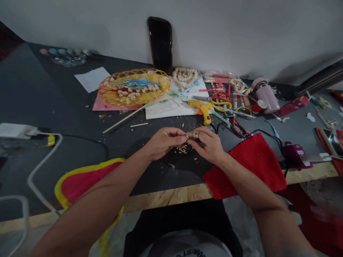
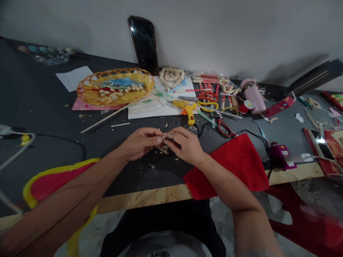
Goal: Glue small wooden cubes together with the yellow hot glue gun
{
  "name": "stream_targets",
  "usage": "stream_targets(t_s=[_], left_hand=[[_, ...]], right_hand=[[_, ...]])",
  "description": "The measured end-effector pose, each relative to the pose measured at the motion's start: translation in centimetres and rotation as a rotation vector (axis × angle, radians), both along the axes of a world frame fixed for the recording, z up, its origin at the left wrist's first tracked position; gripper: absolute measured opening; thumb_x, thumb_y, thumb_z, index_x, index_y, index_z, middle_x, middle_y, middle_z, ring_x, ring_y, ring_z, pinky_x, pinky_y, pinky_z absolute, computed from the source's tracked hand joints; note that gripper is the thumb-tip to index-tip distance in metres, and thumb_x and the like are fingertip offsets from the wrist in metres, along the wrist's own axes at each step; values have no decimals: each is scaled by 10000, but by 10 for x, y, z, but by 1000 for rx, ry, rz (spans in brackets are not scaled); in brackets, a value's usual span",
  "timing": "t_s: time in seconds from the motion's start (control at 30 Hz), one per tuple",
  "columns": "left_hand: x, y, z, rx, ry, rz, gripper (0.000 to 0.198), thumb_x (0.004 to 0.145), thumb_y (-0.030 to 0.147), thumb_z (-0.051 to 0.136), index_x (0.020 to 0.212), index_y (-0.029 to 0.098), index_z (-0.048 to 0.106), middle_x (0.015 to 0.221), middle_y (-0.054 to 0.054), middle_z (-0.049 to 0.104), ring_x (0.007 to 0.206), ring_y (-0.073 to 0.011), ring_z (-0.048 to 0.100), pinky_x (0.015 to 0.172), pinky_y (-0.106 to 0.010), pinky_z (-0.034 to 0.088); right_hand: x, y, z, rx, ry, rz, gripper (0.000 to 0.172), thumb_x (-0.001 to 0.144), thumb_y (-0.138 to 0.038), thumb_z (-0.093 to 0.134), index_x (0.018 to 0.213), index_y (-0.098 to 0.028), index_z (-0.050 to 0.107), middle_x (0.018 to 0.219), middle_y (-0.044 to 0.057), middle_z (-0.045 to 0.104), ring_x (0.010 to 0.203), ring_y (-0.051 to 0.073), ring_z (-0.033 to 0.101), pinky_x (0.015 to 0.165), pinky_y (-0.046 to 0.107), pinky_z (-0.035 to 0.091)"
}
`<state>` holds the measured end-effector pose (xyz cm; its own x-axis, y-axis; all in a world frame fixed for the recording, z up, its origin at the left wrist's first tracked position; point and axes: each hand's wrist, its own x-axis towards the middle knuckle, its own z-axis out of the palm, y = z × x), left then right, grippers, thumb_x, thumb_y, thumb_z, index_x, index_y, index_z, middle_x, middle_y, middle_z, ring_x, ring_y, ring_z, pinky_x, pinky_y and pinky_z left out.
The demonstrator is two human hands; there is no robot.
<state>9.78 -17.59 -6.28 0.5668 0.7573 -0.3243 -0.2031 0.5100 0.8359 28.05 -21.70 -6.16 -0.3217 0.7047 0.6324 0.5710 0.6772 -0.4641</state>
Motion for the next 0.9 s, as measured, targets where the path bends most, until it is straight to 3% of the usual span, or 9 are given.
stream_targets(t_s=[0.9], left_hand=[[-2,-3,0,38,-25,27,290,537,324,872,679,116,728,576,-15,640,545,-69,533,539,-187,415]], right_hand=[[-2,-1,0,-24,67,48,90,886,-222,588,971,-199,604,909,64,664,830,147,645,691,267,557]])
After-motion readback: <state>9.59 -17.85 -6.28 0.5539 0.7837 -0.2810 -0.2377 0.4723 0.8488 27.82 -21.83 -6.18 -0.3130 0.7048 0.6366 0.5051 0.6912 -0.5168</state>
